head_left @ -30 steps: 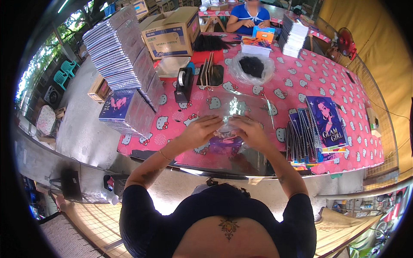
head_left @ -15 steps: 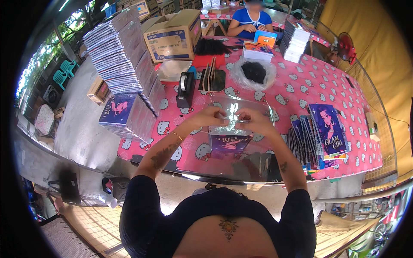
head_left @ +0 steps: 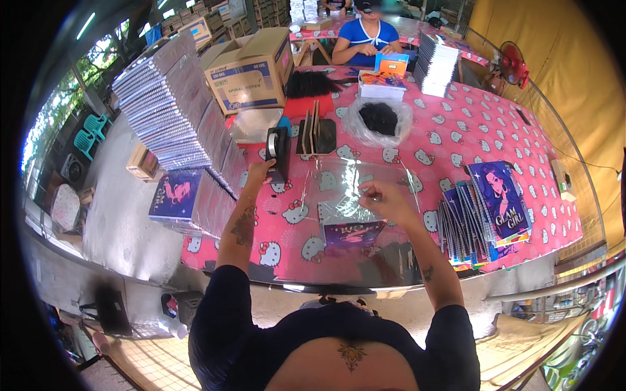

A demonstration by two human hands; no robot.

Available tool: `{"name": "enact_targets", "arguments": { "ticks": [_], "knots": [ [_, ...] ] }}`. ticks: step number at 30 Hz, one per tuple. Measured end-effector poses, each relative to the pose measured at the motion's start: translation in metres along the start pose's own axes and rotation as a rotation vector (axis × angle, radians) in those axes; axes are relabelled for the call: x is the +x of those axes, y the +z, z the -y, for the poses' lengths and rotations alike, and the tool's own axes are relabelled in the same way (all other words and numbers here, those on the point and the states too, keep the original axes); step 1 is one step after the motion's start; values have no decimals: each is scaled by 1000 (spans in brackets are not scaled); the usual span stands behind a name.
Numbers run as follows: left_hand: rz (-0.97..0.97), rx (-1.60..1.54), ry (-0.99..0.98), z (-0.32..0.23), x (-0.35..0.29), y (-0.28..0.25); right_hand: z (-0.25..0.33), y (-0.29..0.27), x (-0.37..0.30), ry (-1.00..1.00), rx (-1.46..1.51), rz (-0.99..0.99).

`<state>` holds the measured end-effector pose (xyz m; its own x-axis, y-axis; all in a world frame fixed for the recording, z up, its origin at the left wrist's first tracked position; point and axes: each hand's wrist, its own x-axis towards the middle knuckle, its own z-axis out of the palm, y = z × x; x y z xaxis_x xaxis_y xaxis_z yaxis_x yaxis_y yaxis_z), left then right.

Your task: The person sorts colored notebooks into a stack, places the stack into a plastic bag, and seals the bag using a tape dispenser.

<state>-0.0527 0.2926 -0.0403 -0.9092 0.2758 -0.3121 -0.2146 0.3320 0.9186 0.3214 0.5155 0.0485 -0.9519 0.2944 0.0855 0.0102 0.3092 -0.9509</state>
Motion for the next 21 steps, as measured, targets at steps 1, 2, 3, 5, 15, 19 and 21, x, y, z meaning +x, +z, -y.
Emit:
{"name": "enact_targets", "arguments": {
  "ticks": [1,2,3,5,15,19,21],
  "knots": [
    [-11,-126,117,12,6,-7,12,3,-1,14,6,20],
    [-25,-252,236,25,9,-15,15,8,2,10,4,30],
    [-19,-385,355,37,11,-12,16,7,1,14,-12,27],
    [122,-631,218,69,-8,9,11,-3,-4,26,-57,-16],
    [271,942,1114,-98,-110,19,3,9,-1,13,87,-27],
    [1140,925,1105,-182,-190,95,17,4,-11,95,134,-49],
    [1362,1056,866,-155,-158,127,17,7,-8,64,153,-27]
  ]
}}
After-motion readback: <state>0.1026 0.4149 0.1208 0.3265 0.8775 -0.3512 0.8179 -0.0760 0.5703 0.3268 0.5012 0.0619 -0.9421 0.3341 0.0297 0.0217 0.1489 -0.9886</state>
